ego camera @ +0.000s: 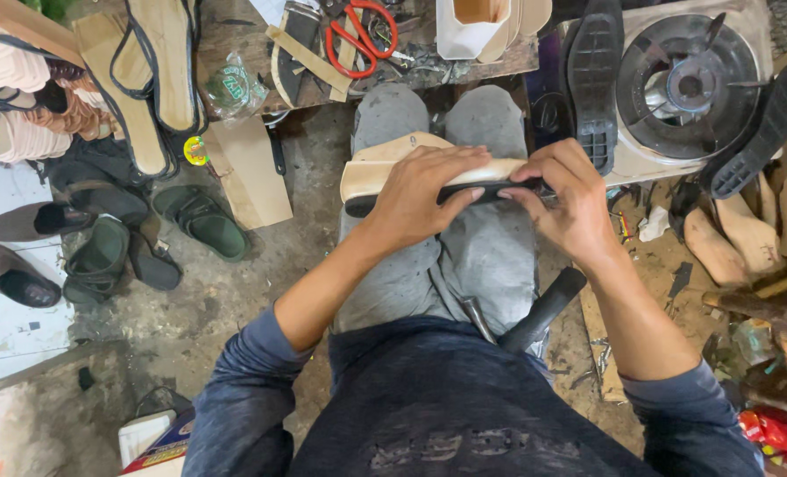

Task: The person heats a black rubber sole on a gas stove, then presses it onto a beige shoe upper. They use a curved metal tool to press and smooth the edges of the sole to the upper, repeating the process for a second shoe.

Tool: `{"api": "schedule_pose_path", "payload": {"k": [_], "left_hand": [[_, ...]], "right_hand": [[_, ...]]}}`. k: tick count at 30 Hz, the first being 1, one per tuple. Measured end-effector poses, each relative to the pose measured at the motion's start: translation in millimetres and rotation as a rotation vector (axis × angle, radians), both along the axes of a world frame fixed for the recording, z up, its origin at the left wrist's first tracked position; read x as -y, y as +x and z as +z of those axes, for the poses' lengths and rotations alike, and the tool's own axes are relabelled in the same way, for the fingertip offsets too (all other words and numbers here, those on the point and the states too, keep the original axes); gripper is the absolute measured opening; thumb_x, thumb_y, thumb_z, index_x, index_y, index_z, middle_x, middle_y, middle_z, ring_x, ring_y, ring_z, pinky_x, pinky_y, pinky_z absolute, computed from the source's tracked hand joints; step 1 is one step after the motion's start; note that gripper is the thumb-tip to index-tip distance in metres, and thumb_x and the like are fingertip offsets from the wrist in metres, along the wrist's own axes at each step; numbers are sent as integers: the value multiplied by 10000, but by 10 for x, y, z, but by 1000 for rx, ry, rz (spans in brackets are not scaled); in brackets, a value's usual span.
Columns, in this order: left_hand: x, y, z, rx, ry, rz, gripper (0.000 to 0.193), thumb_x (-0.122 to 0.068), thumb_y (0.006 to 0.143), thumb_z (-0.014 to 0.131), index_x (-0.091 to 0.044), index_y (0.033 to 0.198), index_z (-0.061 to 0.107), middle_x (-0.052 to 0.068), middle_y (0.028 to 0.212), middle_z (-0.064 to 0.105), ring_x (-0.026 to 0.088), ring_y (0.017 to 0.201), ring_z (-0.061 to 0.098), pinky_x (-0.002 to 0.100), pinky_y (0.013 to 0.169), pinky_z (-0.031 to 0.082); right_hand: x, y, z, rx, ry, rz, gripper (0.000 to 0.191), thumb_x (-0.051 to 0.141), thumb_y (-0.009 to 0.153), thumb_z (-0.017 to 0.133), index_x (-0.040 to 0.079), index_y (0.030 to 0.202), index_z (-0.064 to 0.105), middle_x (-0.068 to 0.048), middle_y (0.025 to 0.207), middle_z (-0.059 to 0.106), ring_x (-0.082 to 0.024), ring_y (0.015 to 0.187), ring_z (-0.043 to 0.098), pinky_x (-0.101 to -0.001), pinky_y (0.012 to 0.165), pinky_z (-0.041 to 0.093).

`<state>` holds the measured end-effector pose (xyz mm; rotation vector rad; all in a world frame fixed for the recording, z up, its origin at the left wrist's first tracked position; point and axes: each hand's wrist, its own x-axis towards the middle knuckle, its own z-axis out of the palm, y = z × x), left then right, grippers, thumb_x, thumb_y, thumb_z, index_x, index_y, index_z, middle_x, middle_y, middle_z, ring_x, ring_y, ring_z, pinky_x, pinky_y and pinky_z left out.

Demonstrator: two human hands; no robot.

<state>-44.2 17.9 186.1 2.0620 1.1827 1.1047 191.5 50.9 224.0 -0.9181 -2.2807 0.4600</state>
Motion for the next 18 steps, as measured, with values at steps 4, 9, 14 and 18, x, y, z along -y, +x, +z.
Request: {"api": "schedule_pose_path", "payload": {"k": [4,9,14,18], "left_hand": [[-55,57,29,-40,91,11,422,-215,893,804,-42,1260,689,99,1277,718,261,1225,663,418,978,481],[-53,53,28,20,111,18,387,-215,914,811,-62,1249,690,88,1255,725,255,1228,672,411,1045,508],[-13,51,123,3,76,41,396,-240,915,788,-78,1261,686,88,1245,727,267,1190,671,415,1025,512],[17,134,212,-64,51,50,400,-274,930,751,-97,1282,677,66,1268,727,243,1186,671,406,992,474]], "right_hand": [[7,3,-58,-41,-21,-34,325,10,766,909,23,994,677,-115,1024,654,-298,980,641,-393,870,519],[15,-15,-108,-107,68,-55,388,63,704,944,8,982,679,-134,1004,646,-314,936,619,-407,818,509],[65,23,-18,-52,79,-32,378,43,722,936,13,1008,691,-139,1015,633,-319,943,608,-409,821,507],[99,37,45,-30,-29,-58,342,-1,760,895,35,1027,684,-123,1052,643,-304,999,628,-397,870,520]]}}
